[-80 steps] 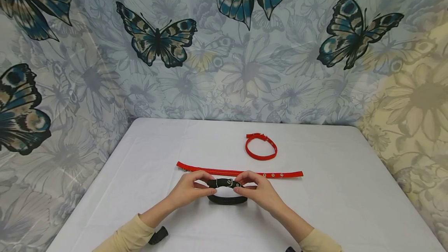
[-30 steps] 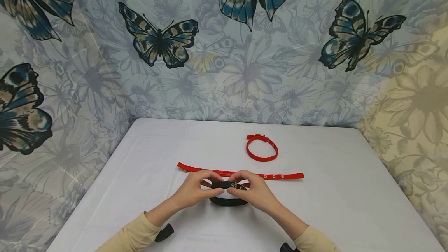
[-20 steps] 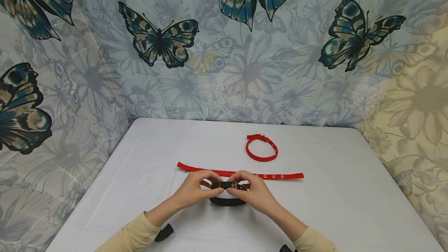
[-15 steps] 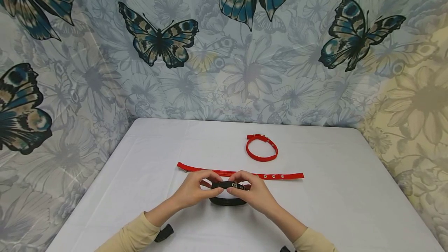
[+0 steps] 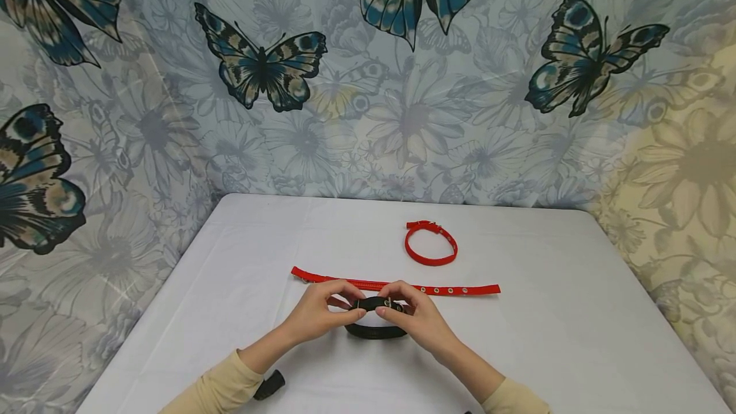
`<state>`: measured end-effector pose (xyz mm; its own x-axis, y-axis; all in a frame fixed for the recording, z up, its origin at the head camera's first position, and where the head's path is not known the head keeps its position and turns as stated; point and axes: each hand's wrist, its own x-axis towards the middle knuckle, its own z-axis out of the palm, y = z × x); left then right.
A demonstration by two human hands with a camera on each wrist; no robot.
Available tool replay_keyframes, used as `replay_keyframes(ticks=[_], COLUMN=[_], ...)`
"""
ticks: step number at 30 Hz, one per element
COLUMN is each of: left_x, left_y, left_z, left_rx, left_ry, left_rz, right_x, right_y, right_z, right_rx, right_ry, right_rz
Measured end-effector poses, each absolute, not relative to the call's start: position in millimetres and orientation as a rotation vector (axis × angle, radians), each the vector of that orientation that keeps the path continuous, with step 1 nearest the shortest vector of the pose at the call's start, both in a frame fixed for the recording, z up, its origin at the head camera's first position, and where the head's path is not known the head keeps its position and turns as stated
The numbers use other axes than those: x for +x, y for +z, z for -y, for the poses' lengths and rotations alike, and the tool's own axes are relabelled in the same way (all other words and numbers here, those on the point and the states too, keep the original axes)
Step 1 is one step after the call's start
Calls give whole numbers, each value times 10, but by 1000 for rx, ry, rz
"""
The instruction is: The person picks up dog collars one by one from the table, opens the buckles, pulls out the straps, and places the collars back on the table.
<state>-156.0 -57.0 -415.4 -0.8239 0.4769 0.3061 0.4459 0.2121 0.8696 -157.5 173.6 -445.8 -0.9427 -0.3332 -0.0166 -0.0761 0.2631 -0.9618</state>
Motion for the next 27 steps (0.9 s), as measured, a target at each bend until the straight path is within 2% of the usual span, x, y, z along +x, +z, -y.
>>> replay_keyframes(ticks=[15, 27], left_x=[-1567, -1563], left_y=[-4197, -4183], left_z=[560, 561], left_rx=[954, 901], left_ry=[1727, 1727], left_rz=[-2434, -2423], right_x=[-1610, -1599], right_y=[-4421, -4429], right_z=[-1704, -1695], right_rx=[-609, -567], right_ry=[-1627, -1608], right_rz=[-2476, -2489])
